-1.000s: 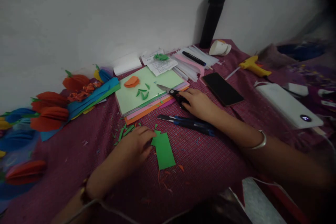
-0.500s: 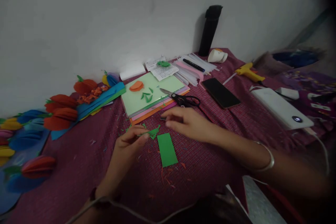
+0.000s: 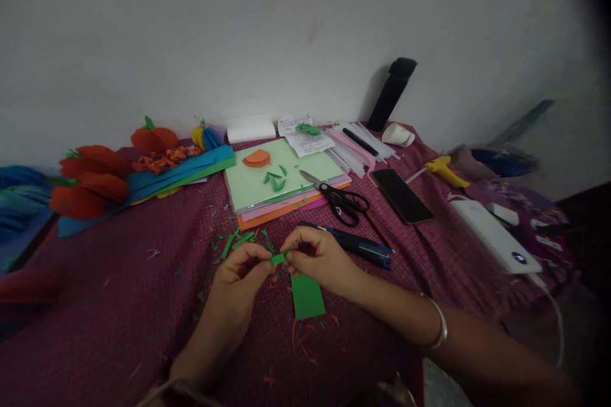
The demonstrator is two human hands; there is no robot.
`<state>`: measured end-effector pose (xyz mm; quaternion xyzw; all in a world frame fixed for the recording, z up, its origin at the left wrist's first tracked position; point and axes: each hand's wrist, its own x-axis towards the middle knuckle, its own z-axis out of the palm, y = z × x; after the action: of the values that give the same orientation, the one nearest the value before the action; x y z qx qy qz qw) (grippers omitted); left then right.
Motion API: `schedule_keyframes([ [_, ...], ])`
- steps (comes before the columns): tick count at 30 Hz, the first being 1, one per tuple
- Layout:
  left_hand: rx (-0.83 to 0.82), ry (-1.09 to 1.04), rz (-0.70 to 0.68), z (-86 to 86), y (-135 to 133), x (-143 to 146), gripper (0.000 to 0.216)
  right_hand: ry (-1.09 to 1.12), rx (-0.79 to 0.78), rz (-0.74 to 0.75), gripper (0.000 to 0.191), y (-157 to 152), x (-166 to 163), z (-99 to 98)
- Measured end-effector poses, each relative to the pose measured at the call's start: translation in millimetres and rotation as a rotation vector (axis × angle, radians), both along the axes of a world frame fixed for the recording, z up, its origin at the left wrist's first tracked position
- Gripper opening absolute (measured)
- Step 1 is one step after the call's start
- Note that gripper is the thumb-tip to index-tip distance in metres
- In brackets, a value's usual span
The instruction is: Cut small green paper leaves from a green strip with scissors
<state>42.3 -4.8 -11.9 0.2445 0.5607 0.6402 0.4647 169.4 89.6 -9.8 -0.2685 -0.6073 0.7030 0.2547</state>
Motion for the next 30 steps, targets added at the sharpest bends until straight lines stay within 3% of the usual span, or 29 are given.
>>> schedule_keyframes([
  [9, 0.055, -0.042, -0.098, 3.6, -4.5, 0.8, 0.012, 0.089, -0.153, 0.003, 0.006, -3.4, 5.7, -2.2],
  [16, 0.204, 0.018, -0.187, 2.8, -8.0, -2.6, 0.015, 0.145, -0.089, 0.006, 0.003, -6.9, 7.3, 3.4],
  [19, 0.180, -0.167, -0.174, 3.8, -6.8, 0.3, 0.006, 0.131, -0.020, 0.006, 0.004, -6.8, 9.0, 6.7],
  [21, 0.122, -0.248, -0.192, 5.3, -5.2, 3.6, 0.012, 0.115, 0.066, 0.020, 0.008, -6.4, 10.7, 6.8],
  [27, -0.061, -0.221, -0.252, 9.7, -3.0, 11.3, 0.026, 0.052, 0.423, 0.060, 0.020, -6.2, 14.5, 1.2],
  [30, -0.080, -0.209, -0.273, 8.9, -3.5, 11.5, 0.026, 0.036, 0.489, 0.079, 0.022, -6.2, 14.8, -0.4],
])
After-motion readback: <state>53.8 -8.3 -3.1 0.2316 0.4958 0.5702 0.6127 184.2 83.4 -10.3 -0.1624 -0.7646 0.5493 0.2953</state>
